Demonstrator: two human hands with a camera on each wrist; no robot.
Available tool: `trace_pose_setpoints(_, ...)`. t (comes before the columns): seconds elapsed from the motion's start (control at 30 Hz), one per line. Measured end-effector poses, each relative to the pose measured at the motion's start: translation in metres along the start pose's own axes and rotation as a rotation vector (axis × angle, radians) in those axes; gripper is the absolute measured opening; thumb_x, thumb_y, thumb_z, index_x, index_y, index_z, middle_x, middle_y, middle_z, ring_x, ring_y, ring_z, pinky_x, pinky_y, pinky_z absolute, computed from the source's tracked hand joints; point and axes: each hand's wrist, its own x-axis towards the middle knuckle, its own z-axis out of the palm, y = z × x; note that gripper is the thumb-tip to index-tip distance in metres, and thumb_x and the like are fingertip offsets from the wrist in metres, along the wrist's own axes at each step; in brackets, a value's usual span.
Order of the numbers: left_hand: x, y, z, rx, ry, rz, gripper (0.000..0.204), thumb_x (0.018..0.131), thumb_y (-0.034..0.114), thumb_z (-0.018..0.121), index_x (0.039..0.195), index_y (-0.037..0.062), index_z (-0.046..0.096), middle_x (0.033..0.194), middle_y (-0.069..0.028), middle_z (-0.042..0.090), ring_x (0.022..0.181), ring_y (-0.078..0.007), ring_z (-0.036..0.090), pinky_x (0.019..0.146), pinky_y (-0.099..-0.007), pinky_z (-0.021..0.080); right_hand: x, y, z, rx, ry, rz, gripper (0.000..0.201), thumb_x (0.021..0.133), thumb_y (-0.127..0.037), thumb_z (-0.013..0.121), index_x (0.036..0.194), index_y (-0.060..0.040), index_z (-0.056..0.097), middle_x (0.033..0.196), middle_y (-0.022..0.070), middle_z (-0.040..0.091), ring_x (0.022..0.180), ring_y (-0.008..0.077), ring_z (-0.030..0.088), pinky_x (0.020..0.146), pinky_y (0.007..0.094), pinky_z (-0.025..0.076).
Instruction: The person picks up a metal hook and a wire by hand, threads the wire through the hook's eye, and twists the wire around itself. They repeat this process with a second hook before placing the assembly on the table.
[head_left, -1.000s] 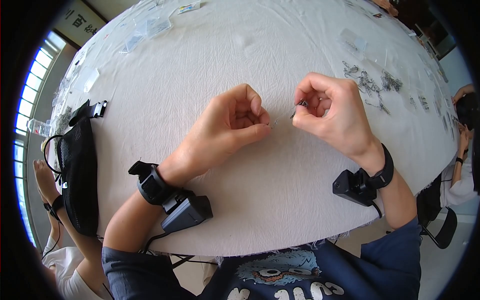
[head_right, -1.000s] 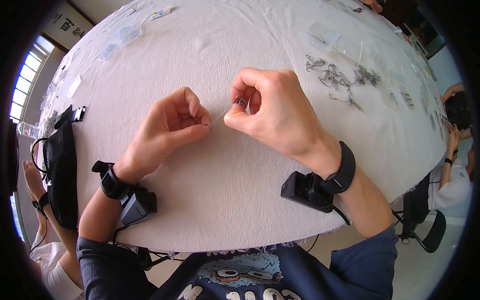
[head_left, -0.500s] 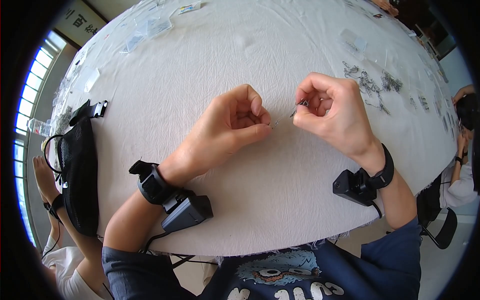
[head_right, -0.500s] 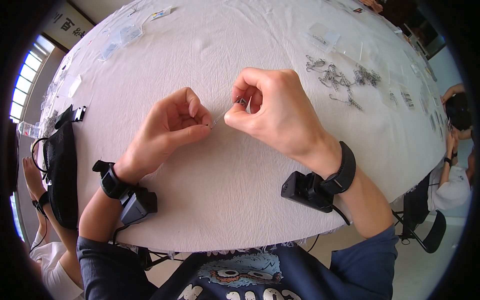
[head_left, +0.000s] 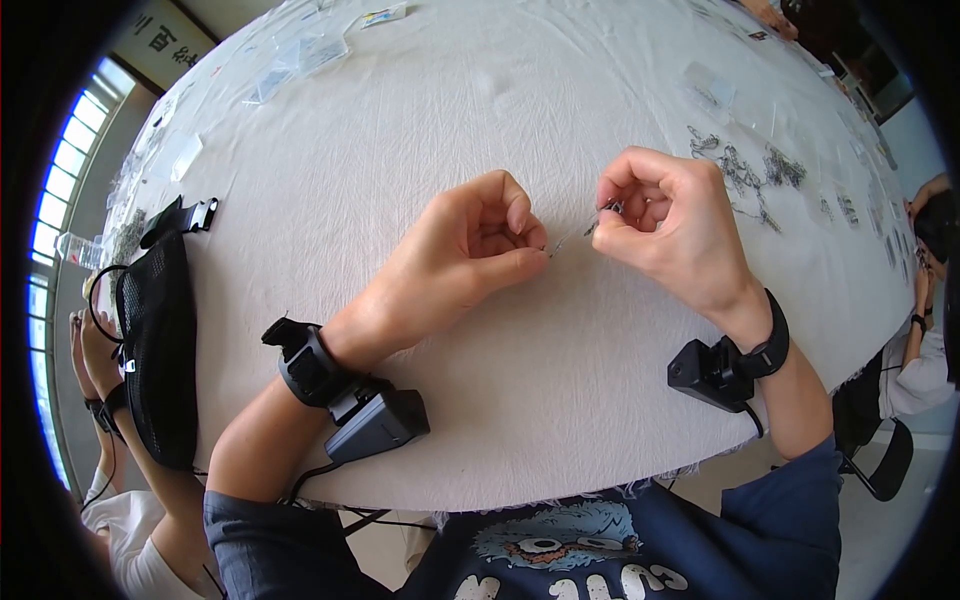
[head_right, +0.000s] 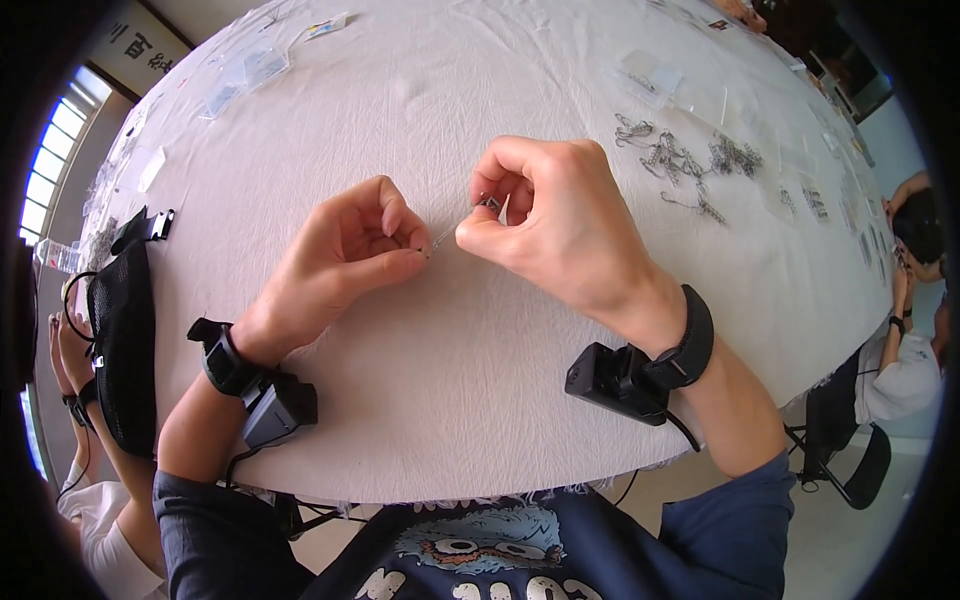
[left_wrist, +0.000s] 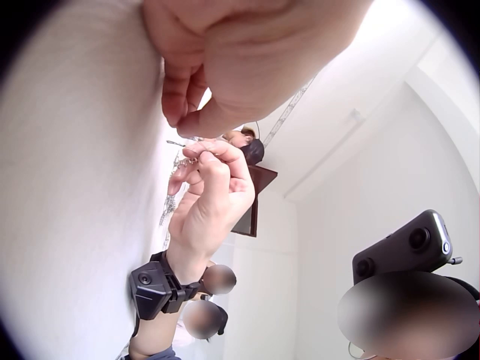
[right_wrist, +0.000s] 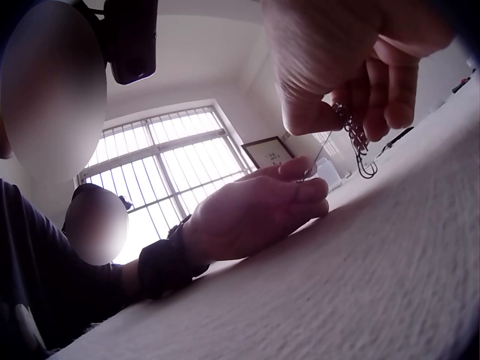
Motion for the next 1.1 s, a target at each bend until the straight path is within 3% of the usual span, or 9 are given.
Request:
trace_pose_setpoints(0.43,-0.001,-0.001,0.001,-0.009,0.004,0.006,0.019,0.082,-0.002,0.058,0.086,0.0080,0.043,0.090,-0.0014,0.055,0.084,-0.0058,0.050,0.079,-0.0212,0.041,0.000,-0.001,-0.002,-0.003,-0.031,0.031,0.011,0.067,-0.007,0.065,0.069,0.0003,0.058,0.056,0.0029,0.056,0.051,0.0055,0.052,0.048,0.0205,0.042)
trace_pose_setpoints(0.63,0.001,-0.003,-0.001,-0.006,0.031,0.036,0.021,0.082,-0.003,0.057,0.096,0.0076,0.045,0.090,-0.0005,0.053,0.085,-0.0066,0.050,0.078,-0.0215,0.042,0.005,0.002,-0.007,0.211,-0.124,0.097,0.007,0.077,-0.005,0.063,0.080,0.0017,0.060,0.067,0.0029,0.060,0.060,0.0069,0.057,0.055,0.0205,0.048)
trace_pose_setpoints(0.83,-0.001,0.002,-0.002,0.030,0.006,0.025,0.028,0.082,-0.002,0.055,0.108,0.0064,0.049,0.086,0.0014,0.051,0.083,-0.0061,0.049,0.075,-0.0204,0.040,0.008,0.002,-0.011,0.401,-0.247,0.160,0.016,0.085,-0.005,0.059,0.098,0.0054,0.060,0.076,0.0061,0.063,0.065,0.0096,0.060,0.058,0.0218,0.051)
trace_pose_setpoints(1.1,-0.001,0.004,-0.002,0.065,-0.013,0.013,0.033,0.081,-0.001,0.053,0.113,0.0057,0.053,0.085,0.0021,0.049,0.082,-0.0060,0.048,0.075,-0.0201,0.039,0.009,0.000,-0.011,0.445,-0.243,0.148,0.017,0.088,-0.003,0.055,0.102,0.0063,0.060,0.081,0.0094,0.065,0.067,0.0108,0.061,0.061,0.0232,0.051)
